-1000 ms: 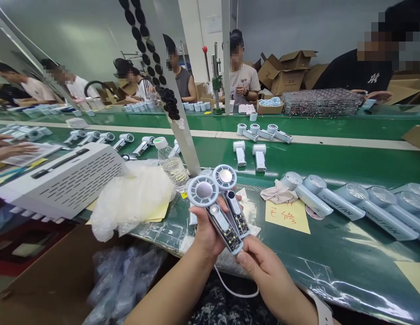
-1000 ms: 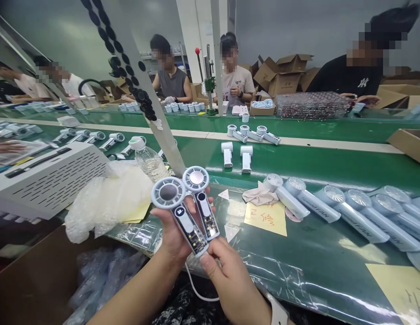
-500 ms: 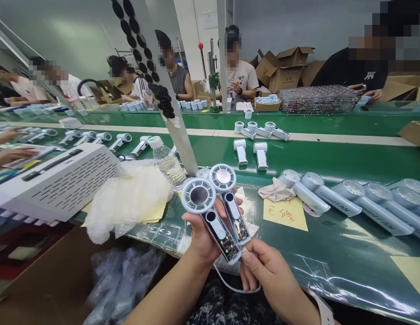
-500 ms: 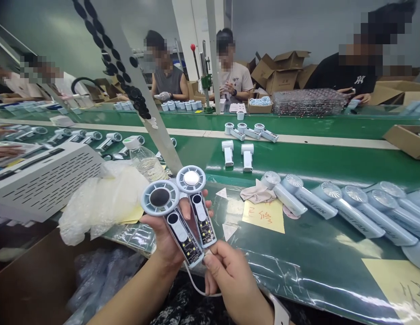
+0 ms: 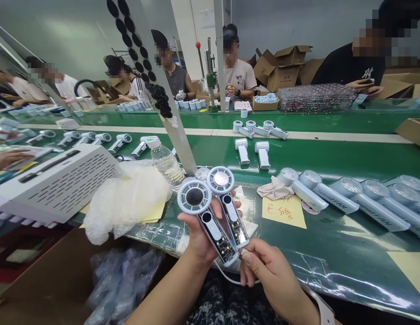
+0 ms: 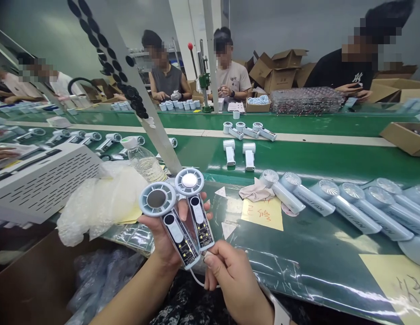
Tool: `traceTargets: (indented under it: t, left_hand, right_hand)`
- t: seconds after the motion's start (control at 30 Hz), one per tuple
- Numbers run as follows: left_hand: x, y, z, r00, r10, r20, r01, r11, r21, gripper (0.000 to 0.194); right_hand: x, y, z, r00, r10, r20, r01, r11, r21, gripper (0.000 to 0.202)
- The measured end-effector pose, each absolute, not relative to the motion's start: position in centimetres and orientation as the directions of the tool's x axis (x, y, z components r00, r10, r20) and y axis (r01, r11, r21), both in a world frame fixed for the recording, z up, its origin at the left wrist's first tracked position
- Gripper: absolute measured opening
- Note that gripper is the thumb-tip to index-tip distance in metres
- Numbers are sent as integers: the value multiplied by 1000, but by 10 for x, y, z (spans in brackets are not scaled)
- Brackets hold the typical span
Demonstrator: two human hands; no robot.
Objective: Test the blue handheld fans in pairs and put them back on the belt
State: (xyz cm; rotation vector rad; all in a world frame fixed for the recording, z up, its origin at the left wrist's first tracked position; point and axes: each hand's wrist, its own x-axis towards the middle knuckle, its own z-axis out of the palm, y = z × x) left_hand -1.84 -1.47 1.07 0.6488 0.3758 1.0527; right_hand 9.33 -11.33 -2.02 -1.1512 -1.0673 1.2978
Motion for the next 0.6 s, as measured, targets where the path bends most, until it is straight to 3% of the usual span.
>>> traceTargets:
  t: [0.2,0.4,0.6]
  left_hand:
    - [-20,-13,10,441,897,33,-701,322,636,66]
    - [-13,-15,5,372,916,150,-704,173,689,67]
    - [-13,-17,0,439,873,211,-686,175,706,70]
  right_hand:
    - [94,-114,-16,81,995,-64,-65,-59,-996,46]
    - [78,-114,-18,151,962,-226,-362,-159,-918,50]
    - [83,-114,-27,-2,973,-230,-381,-214,-900,50]
